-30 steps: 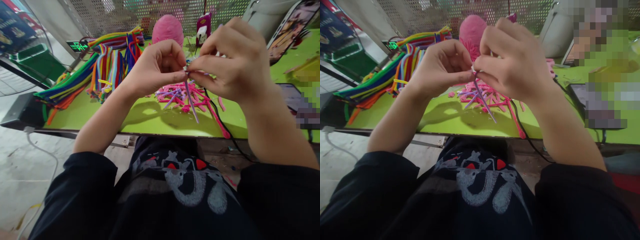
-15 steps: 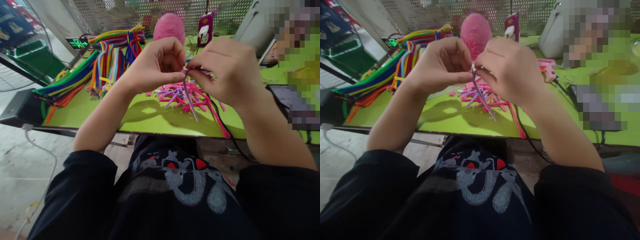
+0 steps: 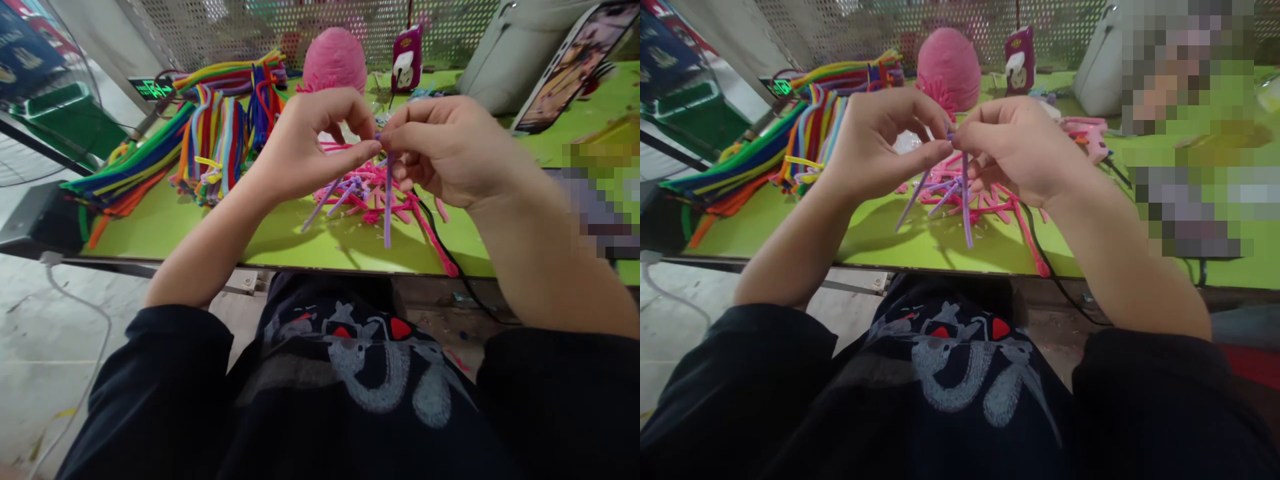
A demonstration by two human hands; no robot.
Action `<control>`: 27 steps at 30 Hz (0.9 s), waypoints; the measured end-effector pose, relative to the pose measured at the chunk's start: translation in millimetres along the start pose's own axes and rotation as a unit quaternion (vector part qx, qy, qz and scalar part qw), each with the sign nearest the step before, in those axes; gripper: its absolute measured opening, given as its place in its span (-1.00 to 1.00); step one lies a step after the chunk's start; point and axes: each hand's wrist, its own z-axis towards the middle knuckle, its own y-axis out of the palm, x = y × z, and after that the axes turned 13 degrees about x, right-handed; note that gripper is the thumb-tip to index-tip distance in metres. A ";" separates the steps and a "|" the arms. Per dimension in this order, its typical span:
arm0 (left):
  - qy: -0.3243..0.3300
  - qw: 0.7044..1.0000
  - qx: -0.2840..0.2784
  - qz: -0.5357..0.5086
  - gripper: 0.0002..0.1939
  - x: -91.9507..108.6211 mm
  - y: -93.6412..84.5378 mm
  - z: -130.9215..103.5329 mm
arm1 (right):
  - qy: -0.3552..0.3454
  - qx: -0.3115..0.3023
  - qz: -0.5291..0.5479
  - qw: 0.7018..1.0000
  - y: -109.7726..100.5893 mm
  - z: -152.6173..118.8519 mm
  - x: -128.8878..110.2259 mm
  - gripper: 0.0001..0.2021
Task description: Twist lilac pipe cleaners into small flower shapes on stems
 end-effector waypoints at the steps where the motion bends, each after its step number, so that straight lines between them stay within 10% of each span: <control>1: 0.020 0.999 0.008 0.036 -0.56 4.3 0.7 -1.5 | 0.002 -0.003 0.016 1.000 0.9 0.6 1.6 -0.64; 7: 0.053 0.989 -0.017 0.135 -0.69 19.5 2.5 -9.6 | 0.003 -0.014 0.058 0.998 2.8 3.0 10.4 -0.71; 16: -0.063 0.992 -0.041 0.097 -0.89 30.3 3.5 -11.0 | -0.109 0.025 -0.015 0.994 -0.3 12.6 18.4 -0.76; 27: 0.026 0.989 -0.024 0.147 -0.84 22.4 -0.6 -10.9 | -0.155 0.040 -0.076 0.984 -8.4 16.0 19.9 -0.80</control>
